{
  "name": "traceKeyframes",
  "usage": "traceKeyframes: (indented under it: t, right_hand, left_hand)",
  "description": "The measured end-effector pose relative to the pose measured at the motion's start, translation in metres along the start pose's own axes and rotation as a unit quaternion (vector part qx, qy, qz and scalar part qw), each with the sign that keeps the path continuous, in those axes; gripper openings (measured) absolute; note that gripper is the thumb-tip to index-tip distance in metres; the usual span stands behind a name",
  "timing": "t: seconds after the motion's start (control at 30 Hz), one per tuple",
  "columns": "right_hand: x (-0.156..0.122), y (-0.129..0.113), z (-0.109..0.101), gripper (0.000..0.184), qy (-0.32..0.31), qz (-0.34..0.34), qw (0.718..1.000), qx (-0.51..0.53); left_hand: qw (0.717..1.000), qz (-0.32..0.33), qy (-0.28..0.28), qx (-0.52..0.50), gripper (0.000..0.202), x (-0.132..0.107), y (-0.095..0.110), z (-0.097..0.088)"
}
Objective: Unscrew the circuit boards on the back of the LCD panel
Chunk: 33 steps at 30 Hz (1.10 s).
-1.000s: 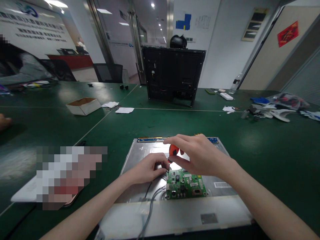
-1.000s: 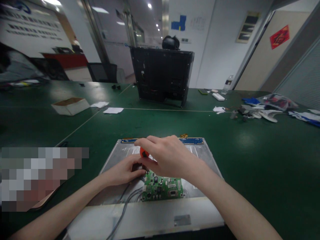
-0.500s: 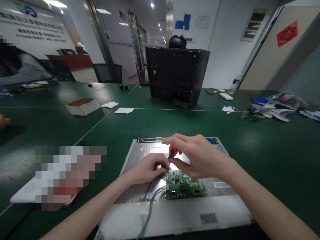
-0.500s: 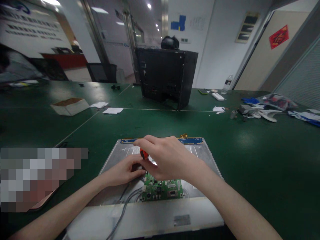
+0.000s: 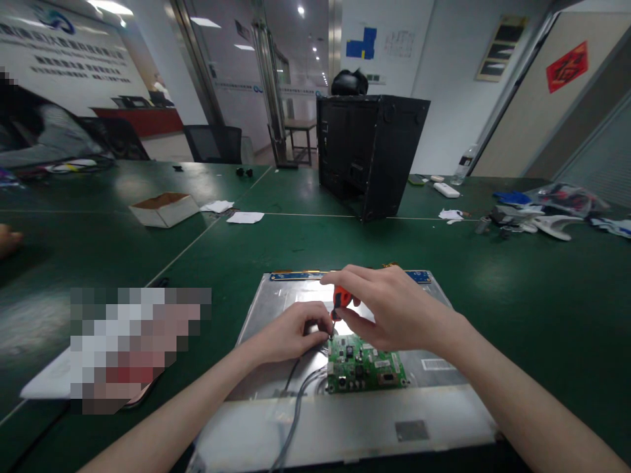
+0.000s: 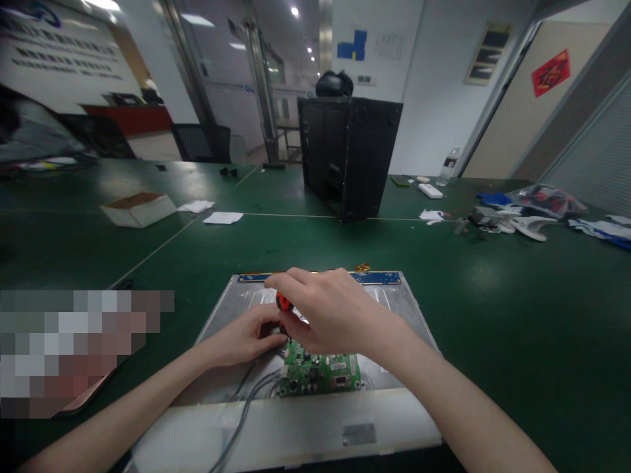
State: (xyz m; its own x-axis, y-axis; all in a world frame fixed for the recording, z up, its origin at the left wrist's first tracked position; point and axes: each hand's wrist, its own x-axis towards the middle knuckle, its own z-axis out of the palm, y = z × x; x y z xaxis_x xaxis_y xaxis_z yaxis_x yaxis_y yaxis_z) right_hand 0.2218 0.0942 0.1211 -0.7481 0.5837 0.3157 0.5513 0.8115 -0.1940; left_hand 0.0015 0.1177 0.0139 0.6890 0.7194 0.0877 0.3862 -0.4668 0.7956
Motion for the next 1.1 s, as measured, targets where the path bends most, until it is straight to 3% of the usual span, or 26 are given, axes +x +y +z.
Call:
traceKeyframes:
  t: [0.63,1.1]
  right_hand:
    - [0.0011,0.0018,0.0004,0.020,0.013,-0.011,1.000,-0.021]
    - [0.0004,-0.0018,-0.0033,0.029,-0.021,0.000,1.000,0.006]
  left_hand:
    - [1.000,-0.013,0.012,0.019,0.013,-0.0010,0.0012,0.0015]
    - [1.000,-0.001,0.018,0.010,0.006,-0.0005,0.0087,0.0001]
